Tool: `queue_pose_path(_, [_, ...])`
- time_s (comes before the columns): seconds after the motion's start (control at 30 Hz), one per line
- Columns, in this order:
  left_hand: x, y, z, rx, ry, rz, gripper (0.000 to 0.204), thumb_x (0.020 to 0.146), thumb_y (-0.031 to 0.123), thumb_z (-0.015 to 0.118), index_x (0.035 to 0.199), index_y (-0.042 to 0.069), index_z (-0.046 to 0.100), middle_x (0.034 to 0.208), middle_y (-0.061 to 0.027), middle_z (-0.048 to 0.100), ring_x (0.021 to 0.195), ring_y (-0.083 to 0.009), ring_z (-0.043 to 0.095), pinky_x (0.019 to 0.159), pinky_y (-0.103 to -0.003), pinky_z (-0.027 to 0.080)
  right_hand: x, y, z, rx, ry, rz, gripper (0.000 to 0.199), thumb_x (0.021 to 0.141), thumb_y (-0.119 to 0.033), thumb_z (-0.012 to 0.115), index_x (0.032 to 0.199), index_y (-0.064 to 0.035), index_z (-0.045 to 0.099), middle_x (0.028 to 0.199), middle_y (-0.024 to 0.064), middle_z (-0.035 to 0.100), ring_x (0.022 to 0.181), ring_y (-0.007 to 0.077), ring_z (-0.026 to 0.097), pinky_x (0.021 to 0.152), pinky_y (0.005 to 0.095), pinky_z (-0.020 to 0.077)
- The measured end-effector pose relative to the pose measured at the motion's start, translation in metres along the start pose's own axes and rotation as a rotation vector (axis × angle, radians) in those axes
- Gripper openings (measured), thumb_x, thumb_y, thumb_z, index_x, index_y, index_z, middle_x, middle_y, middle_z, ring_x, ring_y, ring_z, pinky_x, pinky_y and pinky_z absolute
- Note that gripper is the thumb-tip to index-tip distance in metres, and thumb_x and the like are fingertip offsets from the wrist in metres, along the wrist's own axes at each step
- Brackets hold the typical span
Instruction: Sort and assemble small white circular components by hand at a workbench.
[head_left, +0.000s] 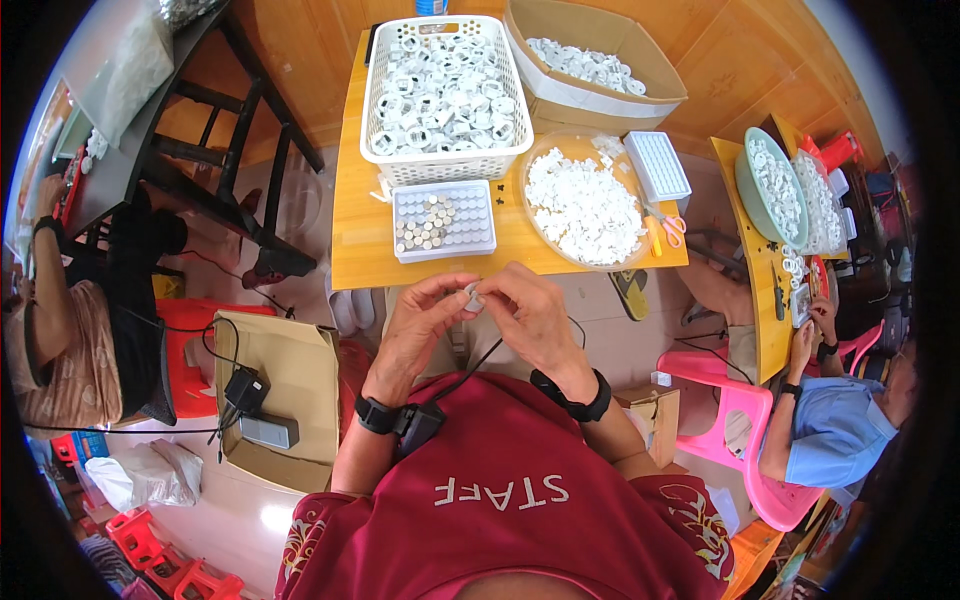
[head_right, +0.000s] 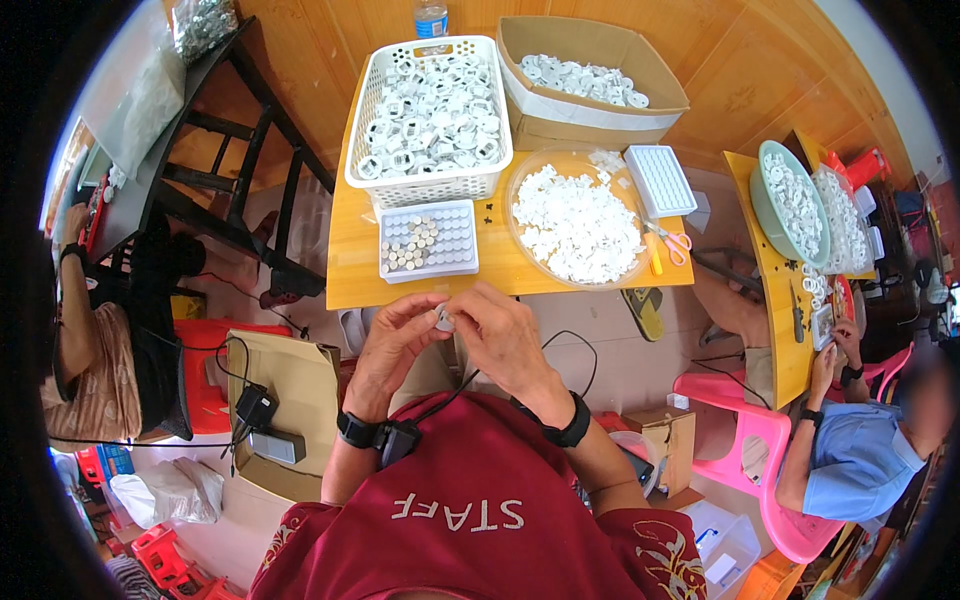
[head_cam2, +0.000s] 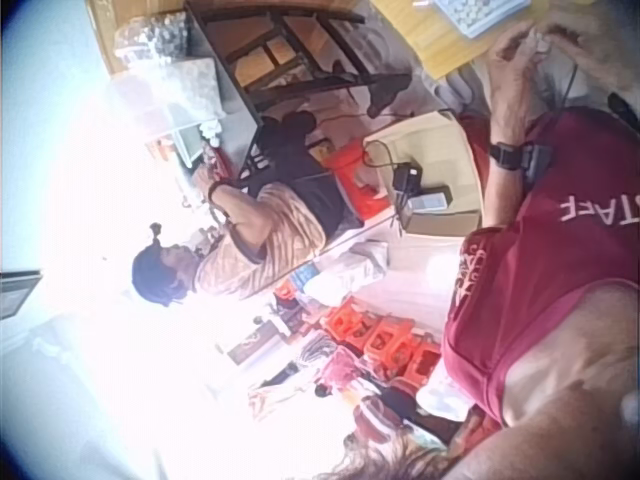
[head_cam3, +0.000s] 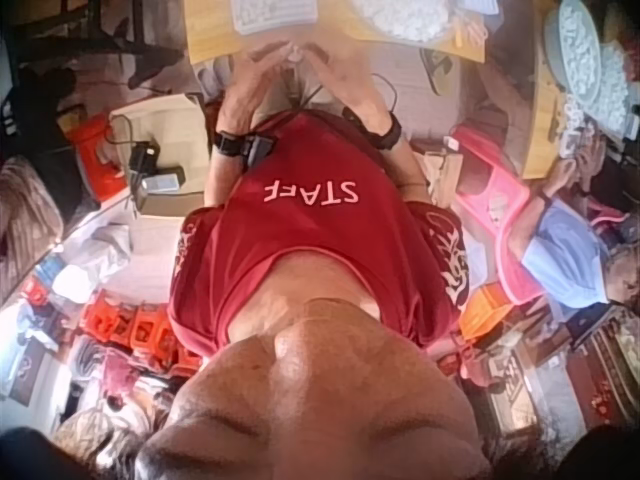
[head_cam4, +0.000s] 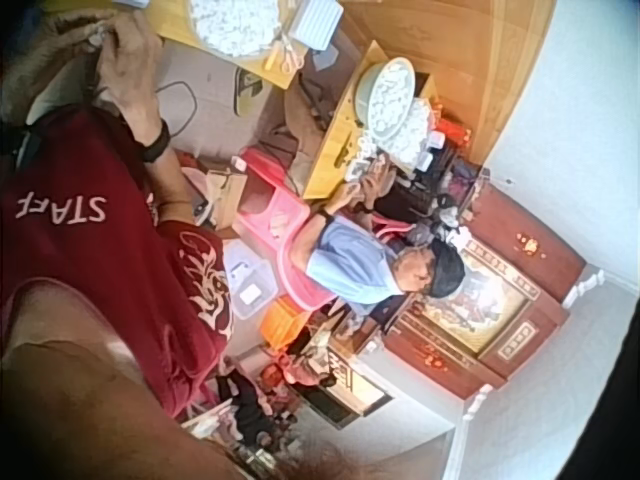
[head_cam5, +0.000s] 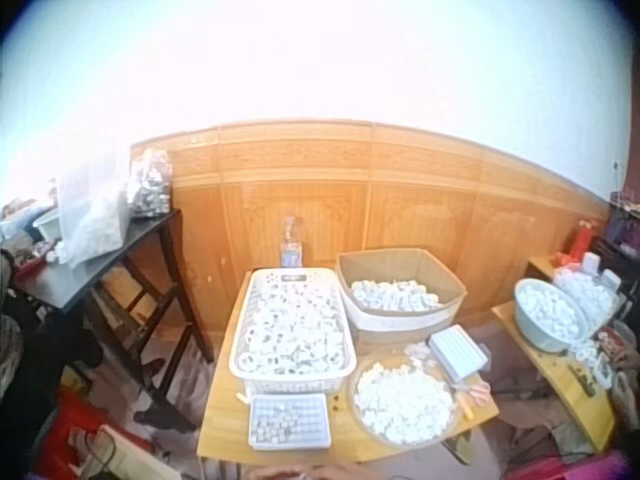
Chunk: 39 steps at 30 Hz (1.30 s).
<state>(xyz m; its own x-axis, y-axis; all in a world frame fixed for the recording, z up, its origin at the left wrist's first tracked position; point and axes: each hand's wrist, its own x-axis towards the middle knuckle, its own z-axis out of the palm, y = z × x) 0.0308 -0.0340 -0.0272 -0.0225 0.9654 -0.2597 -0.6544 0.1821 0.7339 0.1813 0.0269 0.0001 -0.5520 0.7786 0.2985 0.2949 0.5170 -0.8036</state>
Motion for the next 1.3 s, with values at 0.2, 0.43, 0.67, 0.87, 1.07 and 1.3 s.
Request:
queue_pose_path(0.2, [0.004, 0.000, 0.003, 0.115, 0.032, 0.101, 0.016, 0.080, 0.005, 0.061, 0.095, 0.004, 0.057, 0.088, -0.0039, 0.061, 0.083, -0.0111, 0.058, 0.071, -0.025, 0.048, -0.005, -0.004, 0.012, 0.165, 0.056, 0.124, 0.020, 0.073, -0.002, 0.061, 0.092, -0.0048, 0.057, 0.069, 0.0075, 0.056, 0.057, 0.0182, 0.056, 0.051, 0.0279, 0.0445])
queue_pose_path(0.43, [0.003, 0.000, 0.007, 0.137, 0.053, 0.108, 0.017, 0.080, 0.001, 0.058, 0.097, 0.003, 0.056, 0.093, -0.0047, 0.058, 0.082, -0.0123, 0.059, 0.071, -0.026, 0.050, -0.006, 0.012, 0.011, 0.448, 0.063, 0.334, 0.016, 0.074, -0.003, 0.062, 0.089, -0.0020, 0.057, 0.068, 0.0020, 0.056, 0.059, 0.0068, 0.052, 0.051, 0.0209, 0.0419])
queue_pose_path(0.67, [0.003, -0.001, 0.016, 0.231, 0.098, 0.184, 0.015, 0.081, 0.002, 0.059, 0.096, 0.001, 0.056, 0.093, -0.0055, 0.058, 0.080, -0.0124, 0.060, 0.071, -0.024, 0.051, -0.004, 0.010, 0.011, 0.601, 0.043, 0.449, 0.010, 0.075, -0.004, 0.061, 0.085, -0.0017, 0.058, 0.068, -0.0016, 0.055, 0.059, 0.0034, 0.049, 0.051, 0.0174, 0.0381])
queue_pose_path(0.87, [0.006, -0.004, 0.014, 0.433, 0.155, 0.262, 0.012, 0.080, 0.001, 0.059, 0.092, -0.002, 0.058, 0.096, -0.0044, 0.051, 0.079, -0.0135, 0.060, 0.067, -0.024, 0.052, -0.003, 0.009, 0.019, 0.672, 0.095, 0.458, 0.006, 0.076, -0.003, 0.058, 0.081, -0.0016, 0.057, 0.065, -0.0034, 0.052, 0.058, 0.0017, 0.045, 0.049, 0.0164, 0.0343])
queue_pose_path(1.07, [0.009, -0.006, 0.016, 0.480, 0.161, 0.323, 0.010, 0.080, -0.001, 0.058, 0.090, -0.003, 0.058, 0.093, -0.0041, 0.046, 0.076, -0.0137, 0.060, 0.065, -0.023, 0.052, -0.002, 0.016, 0.026, 0.632, 0.128, 0.436, 0.005, 0.074, -0.004, 0.058, 0.076, -0.0019, 0.055, 0.064, -0.0031, 0.051, 0.057, 0.0018, 0.044, 0.049, 0.0166, 0.0343])
queue_pose_path(1.3, [0.009, -0.010, 0.014, 0.513, 0.160, 0.316, 0.011, 0.080, -0.003, 0.056, 0.091, -0.003, 0.056, 0.092, -0.0043, 0.046, 0.076, -0.0141, 0.060, 0.065, -0.023, 0.051, -0.002, 0.016, 0.029, 0.755, 0.158, 0.449, 0.006, 0.073, -0.005, 0.059, 0.073, -0.0024, 0.054, 0.061, -0.0021, 0.052, 0.054, 0.0027, 0.046, 0.048, 0.0171, 0.0357])
